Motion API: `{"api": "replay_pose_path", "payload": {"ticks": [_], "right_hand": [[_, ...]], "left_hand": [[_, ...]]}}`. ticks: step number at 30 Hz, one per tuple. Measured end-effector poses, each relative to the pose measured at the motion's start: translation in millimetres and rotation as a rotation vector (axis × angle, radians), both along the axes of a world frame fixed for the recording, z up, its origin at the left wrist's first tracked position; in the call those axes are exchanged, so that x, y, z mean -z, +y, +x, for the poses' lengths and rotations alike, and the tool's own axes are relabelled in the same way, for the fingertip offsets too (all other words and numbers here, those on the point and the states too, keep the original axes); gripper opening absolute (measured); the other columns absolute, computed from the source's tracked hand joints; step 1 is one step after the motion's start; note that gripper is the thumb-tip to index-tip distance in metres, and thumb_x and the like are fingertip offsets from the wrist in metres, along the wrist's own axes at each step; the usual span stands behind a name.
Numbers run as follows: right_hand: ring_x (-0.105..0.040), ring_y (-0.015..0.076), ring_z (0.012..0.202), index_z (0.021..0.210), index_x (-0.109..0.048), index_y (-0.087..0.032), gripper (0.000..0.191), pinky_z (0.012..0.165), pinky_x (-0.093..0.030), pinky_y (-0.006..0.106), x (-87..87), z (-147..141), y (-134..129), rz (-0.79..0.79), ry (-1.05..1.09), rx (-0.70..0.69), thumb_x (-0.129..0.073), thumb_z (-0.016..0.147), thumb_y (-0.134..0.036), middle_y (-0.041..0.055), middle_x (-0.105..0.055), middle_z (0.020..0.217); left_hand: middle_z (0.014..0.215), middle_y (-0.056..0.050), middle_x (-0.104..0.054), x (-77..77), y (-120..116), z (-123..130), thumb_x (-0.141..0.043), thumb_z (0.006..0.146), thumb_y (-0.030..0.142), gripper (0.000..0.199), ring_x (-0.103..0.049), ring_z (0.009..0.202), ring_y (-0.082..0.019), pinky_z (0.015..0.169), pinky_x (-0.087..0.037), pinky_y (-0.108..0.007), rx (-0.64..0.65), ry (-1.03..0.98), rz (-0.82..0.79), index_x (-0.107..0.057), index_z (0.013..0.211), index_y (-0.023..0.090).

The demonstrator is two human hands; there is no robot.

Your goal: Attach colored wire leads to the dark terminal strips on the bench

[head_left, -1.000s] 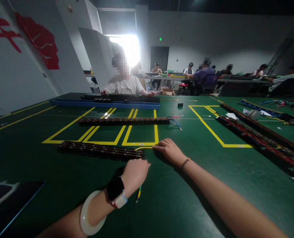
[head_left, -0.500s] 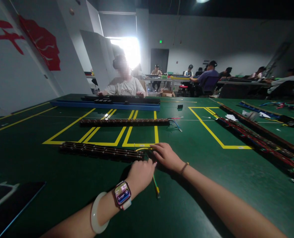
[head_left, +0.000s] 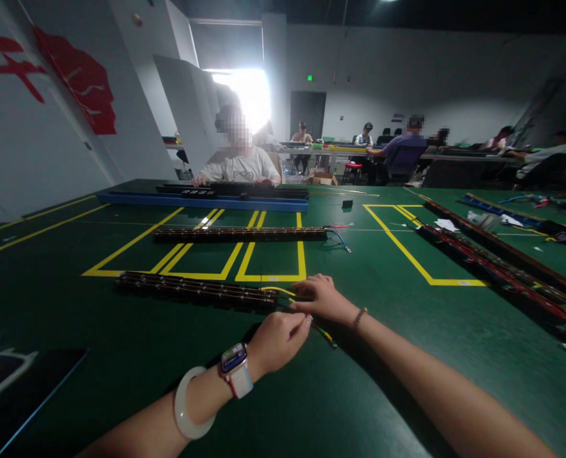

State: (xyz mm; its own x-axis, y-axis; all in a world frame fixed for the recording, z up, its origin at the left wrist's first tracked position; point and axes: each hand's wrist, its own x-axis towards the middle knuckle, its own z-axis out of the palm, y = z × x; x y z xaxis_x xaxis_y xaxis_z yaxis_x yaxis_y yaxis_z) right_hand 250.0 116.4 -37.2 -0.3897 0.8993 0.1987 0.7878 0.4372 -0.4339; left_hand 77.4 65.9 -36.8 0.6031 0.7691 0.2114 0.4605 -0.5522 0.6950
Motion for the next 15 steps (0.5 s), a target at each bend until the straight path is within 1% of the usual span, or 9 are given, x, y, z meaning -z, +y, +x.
{"api": "replay_pose_path", "payload": {"ticks": [3, 5, 7, 9, 10, 12, 15], "right_hand": [[-0.05, 0.0201, 0.091, 0.095, -0.069, -0.025, 0.032, 0.086, -0.031, 0.039, -4.4, 5.0, 4.0, -0.067, -0.007, -0.007, -0.063, 0.075, -0.05, 0.0031, -0.062, 0.086], [-0.052, 0.0183, 0.086, 0.091, -0.07, -0.022, 0.025, 0.083, -0.034, 0.036, -4.3, 7.2, 6.1, -0.137, 0.032, -0.034, -0.065, 0.076, -0.041, 0.0032, -0.062, 0.083], [-0.054, 0.0151, 0.079, 0.092, -0.068, -0.016, 0.022, 0.077, -0.039, 0.03, -2.6, 8.0, 7.2, -0.267, 0.144, -0.072, -0.064, 0.076, -0.031, 0.0035, -0.063, 0.083], [-0.056, 0.0123, 0.072, 0.093, -0.065, -0.012, 0.022, 0.069, -0.042, 0.025, -0.8, 7.2, 7.3, -0.391, 0.286, -0.1, -0.061, 0.076, -0.026, 0.0038, -0.064, 0.083], [-0.057, 0.0117, 0.071, 0.093, -0.063, -0.011, 0.022, 0.067, -0.043, 0.024, -0.2, 6.3, 7.0, -0.423, 0.343, -0.105, -0.061, 0.076, -0.025, 0.0041, -0.064, 0.082], [-0.057, 0.0113, 0.069, 0.091, -0.063, -0.009, 0.02, 0.065, -0.044, 0.023, 0.1, 4.0, 6.1, -0.405, 0.405, -0.089, -0.06, 0.077, -0.023, 0.0047, -0.064, 0.082], [-0.057, 0.0112, 0.067, 0.087, -0.063, -0.01, 0.017, 0.063, -0.044, 0.022, -0.7, 0.2, 3.8, -0.313, 0.448, -0.033, -0.061, 0.077, -0.024, 0.0044, -0.065, 0.08]], "left_hand": [[0.055, -0.005, -0.052, 3.4, 3.8, 3.5, -0.032, 0.091, 0.051, 0.049, -0.05, 0.048, -0.012, 0.048, -0.038, -0.024, 0.035, -0.266, -0.492, -0.049, 0.068, 0.012], [0.059, -0.007, -0.056, 6.4, 6.5, 5.8, -0.034, 0.089, 0.053, 0.048, -0.055, 0.05, -0.015, 0.049, -0.043, -0.025, 0.083, -0.424, -0.703, -0.051, 0.075, 0.011], [0.066, -0.011, -0.059, 8.6, 8.1, 7.6, -0.036, 0.089, 0.054, 0.047, -0.06, 0.059, -0.018, 0.055, -0.047, -0.03, 0.11, -0.534, -0.838, -0.05, 0.082, 0.009], [0.073, -0.013, -0.06, 9.4, 8.3, 9.0, -0.037, 0.089, 0.053, 0.046, -0.062, 0.068, -0.021, 0.059, -0.05, -0.034, 0.089, -0.606, -0.951, -0.049, 0.085, 0.009], [0.077, -0.014, -0.06, 9.3, 8.2, 9.5, -0.038, 0.09, 0.051, 0.044, -0.063, 0.071, -0.022, 0.062, -0.051, -0.036, 0.07, -0.64, -0.995, -0.049, 0.087, 0.009], [0.085, -0.017, -0.061, 8.6, 8.3, 10.3, -0.039, 0.091, 0.045, 0.037, -0.063, 0.08, -0.024, 0.071, -0.051, -0.04, 0.021, -0.725, -1.06, -0.047, 0.094, 0.008], [0.099, -0.021, -0.06, 7.1, 10.3, 10.6, -0.039, 0.093, 0.036, 0.033, -0.062, 0.092, -0.025, 0.087, -0.047, -0.044, -0.04, -0.866, -1.134, -0.043, 0.107, 0.006]]}}
